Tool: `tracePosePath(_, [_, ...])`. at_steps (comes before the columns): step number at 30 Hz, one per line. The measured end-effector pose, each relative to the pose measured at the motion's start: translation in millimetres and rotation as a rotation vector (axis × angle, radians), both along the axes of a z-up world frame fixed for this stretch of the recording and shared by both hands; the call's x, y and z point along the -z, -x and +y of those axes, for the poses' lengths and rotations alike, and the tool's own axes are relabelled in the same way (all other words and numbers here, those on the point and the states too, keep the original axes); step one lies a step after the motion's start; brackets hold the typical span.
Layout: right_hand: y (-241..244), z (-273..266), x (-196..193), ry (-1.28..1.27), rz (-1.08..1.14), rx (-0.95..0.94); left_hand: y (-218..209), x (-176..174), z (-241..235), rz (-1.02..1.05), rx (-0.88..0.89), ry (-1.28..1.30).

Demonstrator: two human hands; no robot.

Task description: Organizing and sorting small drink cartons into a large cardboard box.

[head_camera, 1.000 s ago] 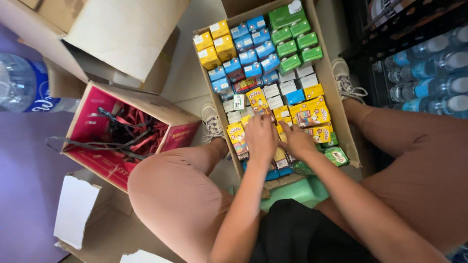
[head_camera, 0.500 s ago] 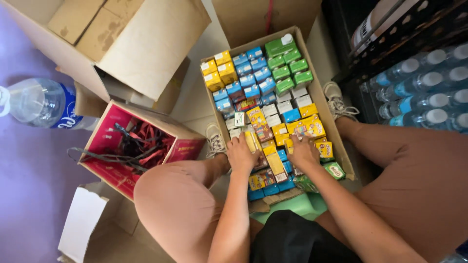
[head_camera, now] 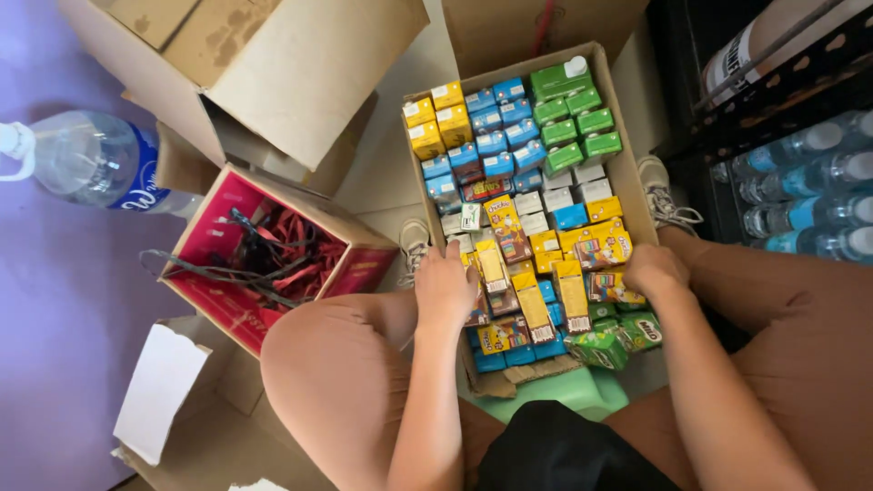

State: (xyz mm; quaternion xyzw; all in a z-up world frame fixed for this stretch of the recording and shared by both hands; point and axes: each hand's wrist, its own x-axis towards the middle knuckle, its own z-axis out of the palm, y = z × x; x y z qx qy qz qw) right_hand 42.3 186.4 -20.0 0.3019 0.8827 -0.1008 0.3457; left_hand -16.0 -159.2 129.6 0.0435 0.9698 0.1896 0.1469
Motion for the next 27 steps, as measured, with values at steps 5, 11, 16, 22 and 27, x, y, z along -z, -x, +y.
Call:
tracePosePath(5, [-35.2, -8.6, -7.6, 0.003, -0.344, -0.197, -12.9, 52.4, 16.0, -0.129, 0.107, 0.092])
tracePosePath(11, [-68.7, -35.7, 18.7, -0.043, -0.236, -0.317, -89.4, 188.9, 72.9, -0.516, 0.456, 0.154])
tracePosePath(16, [-115.2, -22.2, 86.5, -0.077, -0.170, -0.396, -153.0, 153.9, 121.7, -0.424, 0.639, -0.029])
tracePosePath(22, [-122.3, -20.4, 98.9, -0.345, -0.037, -0.893, -156.6, 133.2, 130.1, 0.043, 0.659, -0.299])
tracePosePath(27, [-112.9, -32.2, 93.0, -0.320, 0.051, -0.885, -143.6, 163.6, 120.0, -0.039, 0.839, -0.293])
